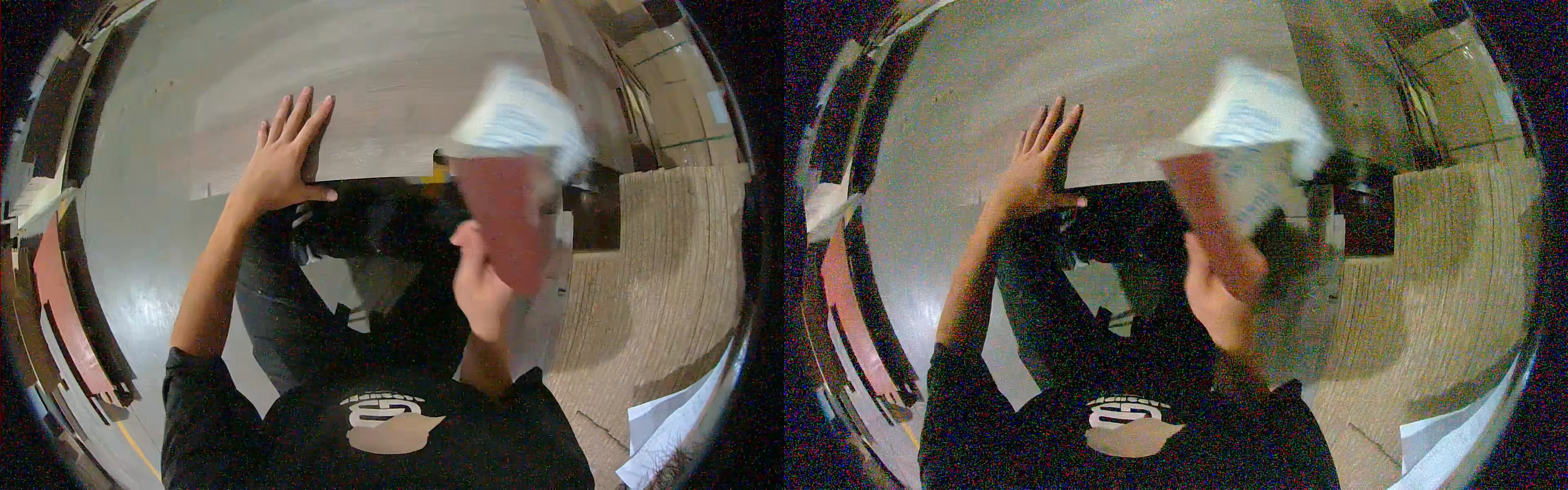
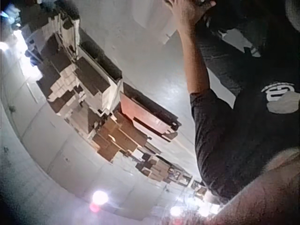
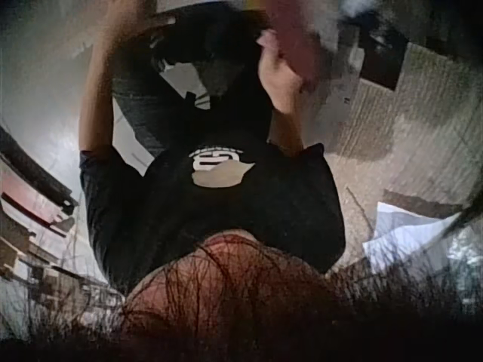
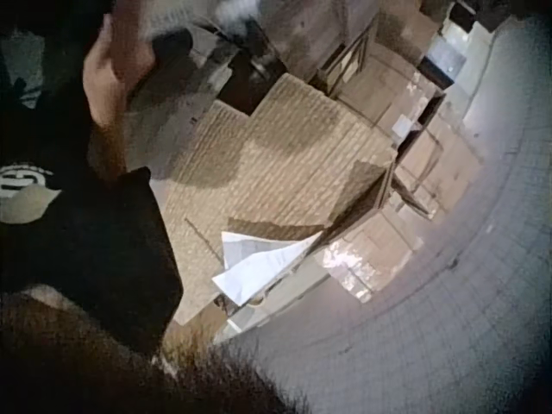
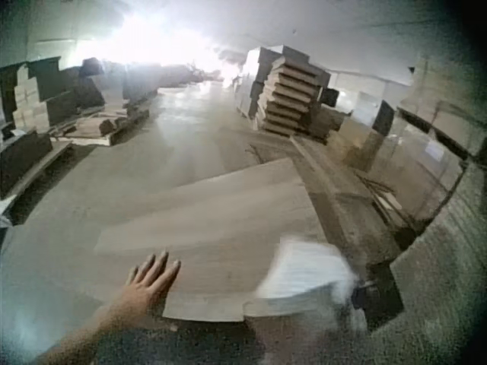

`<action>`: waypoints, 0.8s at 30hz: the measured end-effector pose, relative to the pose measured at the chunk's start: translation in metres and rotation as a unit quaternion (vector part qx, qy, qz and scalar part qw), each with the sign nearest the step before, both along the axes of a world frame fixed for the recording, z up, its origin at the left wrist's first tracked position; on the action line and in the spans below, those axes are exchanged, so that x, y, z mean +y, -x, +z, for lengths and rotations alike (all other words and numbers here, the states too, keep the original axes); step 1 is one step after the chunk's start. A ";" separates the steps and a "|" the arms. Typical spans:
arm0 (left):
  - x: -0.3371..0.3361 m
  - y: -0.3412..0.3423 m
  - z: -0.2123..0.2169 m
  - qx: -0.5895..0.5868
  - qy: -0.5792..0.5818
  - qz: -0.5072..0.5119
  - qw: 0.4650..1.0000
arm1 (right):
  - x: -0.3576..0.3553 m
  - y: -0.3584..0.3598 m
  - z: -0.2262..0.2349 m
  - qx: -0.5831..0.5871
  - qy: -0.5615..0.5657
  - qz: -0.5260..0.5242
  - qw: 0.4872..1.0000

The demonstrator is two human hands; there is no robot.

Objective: The person is manually sanding the edges of flat wooden furniture panels using a piece of sandpaper.

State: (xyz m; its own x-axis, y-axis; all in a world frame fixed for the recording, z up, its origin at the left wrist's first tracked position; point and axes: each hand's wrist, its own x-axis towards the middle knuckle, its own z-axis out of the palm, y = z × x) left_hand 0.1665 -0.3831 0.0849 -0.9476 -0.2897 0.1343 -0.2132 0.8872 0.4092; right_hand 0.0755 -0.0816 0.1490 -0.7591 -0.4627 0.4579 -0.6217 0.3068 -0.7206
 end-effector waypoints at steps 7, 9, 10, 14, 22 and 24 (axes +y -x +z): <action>0.005 0.006 -0.017 0.023 0.116 0.068 0.991 | -0.054 -0.002 -0.010 0.031 0.033 0.077 0.996; 0.007 0.008 -0.010 0.029 0.132 0.070 0.988 | -0.057 -0.002 -0.018 0.062 -0.040 0.084 0.994; 0.006 0.006 -0.011 0.021 0.137 0.083 0.987 | -0.063 -0.006 -0.023 0.095 -0.116 0.080 0.985; 0.008 -0.001 -0.008 0.018 0.074 0.062 0.995 | -0.061 -0.025 -0.046 -0.029 -0.378 0.207 0.902; 0.000 -0.005 -0.005 0.020 0.056 0.023 0.998 | 0.030 -0.010 0.048 -0.257 0.059 0.251 0.931; -0.006 -0.005 -0.012 0.035 0.091 -0.001 0.995 | 0.062 0.033 0.021 -0.147 0.187 0.468 0.851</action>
State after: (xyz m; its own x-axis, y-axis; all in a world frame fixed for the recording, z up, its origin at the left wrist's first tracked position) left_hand 0.1714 -0.3888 0.0732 -0.9348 -0.2520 0.2505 -0.1870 0.9484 0.2561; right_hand 0.0426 -0.0191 0.1703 -0.2445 -0.7911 0.5607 -0.2436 -0.5096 -0.8252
